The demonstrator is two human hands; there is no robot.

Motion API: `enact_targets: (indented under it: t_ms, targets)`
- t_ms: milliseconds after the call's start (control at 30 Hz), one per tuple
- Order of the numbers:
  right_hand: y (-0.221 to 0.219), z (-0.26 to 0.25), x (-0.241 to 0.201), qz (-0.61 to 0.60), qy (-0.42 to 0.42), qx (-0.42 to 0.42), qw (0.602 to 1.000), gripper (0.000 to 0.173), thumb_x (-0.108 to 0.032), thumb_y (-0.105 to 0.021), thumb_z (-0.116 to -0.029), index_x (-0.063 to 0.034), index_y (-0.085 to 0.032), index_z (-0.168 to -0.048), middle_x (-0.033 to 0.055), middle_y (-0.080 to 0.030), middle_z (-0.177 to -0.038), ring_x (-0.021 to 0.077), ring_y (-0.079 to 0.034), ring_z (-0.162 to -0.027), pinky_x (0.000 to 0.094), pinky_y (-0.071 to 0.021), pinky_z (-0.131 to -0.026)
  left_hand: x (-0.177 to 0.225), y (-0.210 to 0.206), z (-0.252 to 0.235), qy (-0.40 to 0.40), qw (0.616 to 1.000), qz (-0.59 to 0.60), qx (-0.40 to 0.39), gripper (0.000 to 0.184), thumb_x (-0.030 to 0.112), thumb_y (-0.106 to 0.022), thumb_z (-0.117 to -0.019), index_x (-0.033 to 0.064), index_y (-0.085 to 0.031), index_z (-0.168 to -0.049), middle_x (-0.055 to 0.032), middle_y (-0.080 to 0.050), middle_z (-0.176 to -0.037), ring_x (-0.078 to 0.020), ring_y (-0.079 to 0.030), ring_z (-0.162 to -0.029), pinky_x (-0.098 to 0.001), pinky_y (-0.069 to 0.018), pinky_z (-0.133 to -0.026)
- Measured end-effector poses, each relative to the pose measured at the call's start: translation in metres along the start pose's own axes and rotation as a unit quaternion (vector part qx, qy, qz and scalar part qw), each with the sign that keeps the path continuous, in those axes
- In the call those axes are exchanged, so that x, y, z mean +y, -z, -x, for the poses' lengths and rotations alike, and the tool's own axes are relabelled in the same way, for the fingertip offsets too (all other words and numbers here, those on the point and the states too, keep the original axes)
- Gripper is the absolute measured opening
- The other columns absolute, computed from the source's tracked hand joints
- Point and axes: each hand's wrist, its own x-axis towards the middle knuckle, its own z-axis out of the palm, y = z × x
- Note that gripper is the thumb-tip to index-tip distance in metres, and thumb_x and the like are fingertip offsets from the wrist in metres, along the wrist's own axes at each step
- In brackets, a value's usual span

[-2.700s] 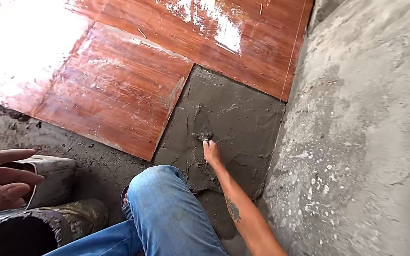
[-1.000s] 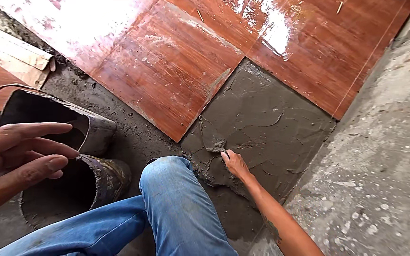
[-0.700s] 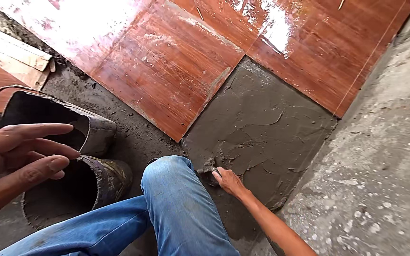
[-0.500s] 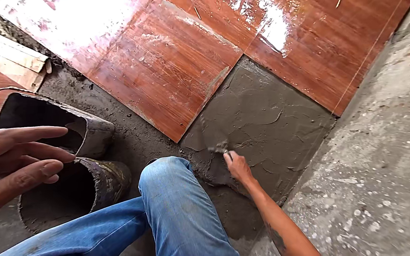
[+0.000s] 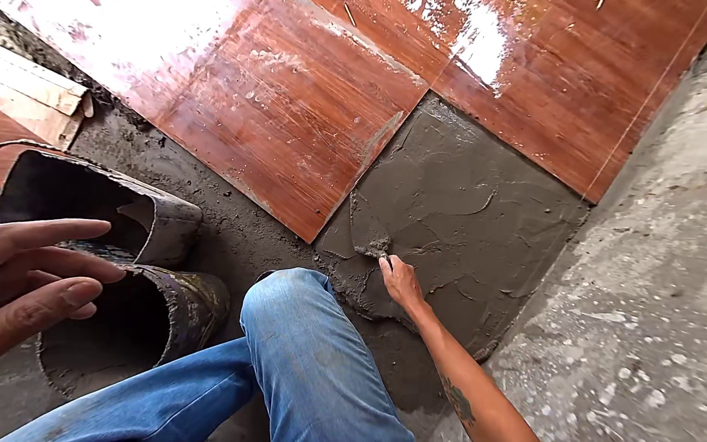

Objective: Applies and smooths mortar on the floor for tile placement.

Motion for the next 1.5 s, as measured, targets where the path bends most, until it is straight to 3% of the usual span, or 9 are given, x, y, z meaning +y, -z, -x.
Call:
enact_targets:
  t_ms: [200,333,533,667,800,1000,1267,1400,1500]
  targets:
    - [-0.036,0.038,0.005,0.032,0.004,-0.042,0.999,0.05,-0.046,-0.035,-0.1096,-0.0075,-0.064,-0.123,0.0155,-0.072,-0.1,0.0315,-0.072,-0.098,0.0523,-0.0569,-0.086,-0.069,0.01,-0.001,-0.029,0.999,0.034,0.006,0.054,0.026,-0.063,-0.098,0.0065,-0.05,-0.146,-0.0129,-0.075,-0.116,-0.0259,-0.076,-0.09,-0.035,-0.0652,-0.078]
    - [-0.052,0.059,0.006,0.044,0.011,-0.074,0.996,0.049,-0.045,-0.035,-0.1095,-0.0077,-0.063,-0.125,0.0159,-0.072,-0.101,0.0326,-0.072,-0.099,0.0533,-0.0569,-0.086,-0.012,0.002,0.004,0.017,1.0,0.002,0.01,0.056,0.024,-0.066,-0.0962,0.0095,-0.048,-0.147,-0.0084,-0.074,-0.116,-0.0197,-0.076,-0.088,-0.03,-0.0645,-0.076]
    - [-0.062,0.078,0.001,0.062,0.009,-0.099,0.993,0.049,-0.044,-0.037,-0.1094,-0.007,-0.063,-0.127,0.0168,-0.073,-0.106,0.0337,-0.072,-0.103,0.0548,-0.0567,-0.088,-0.018,0.003,0.003,0.01,1.0,0.0,0.008,0.056,0.02,-0.067,-0.0959,0.0087,-0.048,-0.147,-0.0082,-0.075,-0.116,-0.0183,-0.076,-0.085,-0.028,-0.064,-0.073]
    - [-0.066,0.085,0.004,0.08,0.025,-0.118,0.989,0.048,-0.045,-0.036,-0.1091,-0.0081,-0.063,-0.126,0.0155,-0.073,-0.108,0.0325,-0.072,-0.103,0.0536,-0.0574,-0.087,-0.08,0.017,0.002,-0.011,0.999,0.036,-0.004,0.051,0.019,-0.064,-0.0989,0.0065,-0.05,-0.147,-0.013,-0.074,-0.12,-0.0262,-0.077,-0.092,-0.0353,-0.0656,-0.079]
    - [-0.046,0.093,0.023,0.075,0.062,-0.119,0.988,0.049,-0.046,-0.038,-0.1083,-0.0084,-0.064,-0.125,0.0152,-0.073,-0.106,0.0325,-0.072,-0.101,0.0546,-0.0572,-0.086,-0.015,0.004,0.003,0.005,1.0,-0.006,0.005,0.057,0.026,-0.066,-0.0969,0.0086,-0.048,-0.148,-0.0078,-0.075,-0.115,-0.0184,-0.076,-0.086,-0.0278,-0.0638,-0.074]
    - [0.007,0.06,0.047,0.085,0.037,-0.062,0.994,0.05,-0.046,-0.038,-0.109,-0.0056,-0.063,-0.125,0.0192,-0.072,-0.104,0.037,-0.071,-0.101,0.0579,-0.0554,-0.087,-0.021,0.008,0.008,0.006,1.0,0.013,-0.024,0.062,0.023,-0.066,-0.0978,0.0044,-0.041,-0.151,-0.0126,-0.073,-0.121,-0.0207,-0.075,-0.093,-0.0279,-0.063,-0.079]
    - [-0.025,0.094,0.087,0.113,0.089,-0.182,0.973,0.051,-0.051,-0.04,-0.1075,-0.0083,-0.066,-0.121,0.0173,-0.072,-0.1,0.036,-0.072,-0.097,0.0593,-0.0561,-0.084,-0.036,0.005,0.005,0.056,0.998,0.004,0.008,0.057,0.014,-0.062,-0.1007,0.0014,-0.039,-0.152,-0.0134,-0.073,-0.118,-0.0135,-0.074,-0.084,-0.0223,-0.061,-0.072]
    - [0.003,0.104,0.11,0.051,0.048,-0.08,0.994,0.052,-0.05,-0.041,-0.1076,-0.0093,-0.067,-0.126,0.0163,-0.074,-0.103,0.0334,-0.073,-0.098,0.058,-0.0566,-0.088,-0.022,-0.02,-0.004,0.096,0.988,0.015,0.119,0.055,0.013,-0.06,-0.0983,-0.0041,-0.041,-0.147,-0.0146,-0.073,-0.106,-0.0081,-0.07,-0.079,-0.0168,-0.0534,-0.066]
    - [0.02,0.088,0.124,0.014,0.01,-0.009,1.0,0.053,-0.049,-0.041,-0.1082,-0.0068,-0.067,-0.125,0.0179,-0.073,-0.102,0.0336,-0.072,-0.096,0.0568,-0.0557,-0.087,-0.012,-0.022,-0.016,0.118,0.987,0.026,0.103,0.055,0.006,-0.061,-0.0973,-0.0054,-0.04,-0.147,-0.0178,-0.072,-0.106,-0.0114,-0.071,-0.082,-0.0184,-0.0547,-0.068]
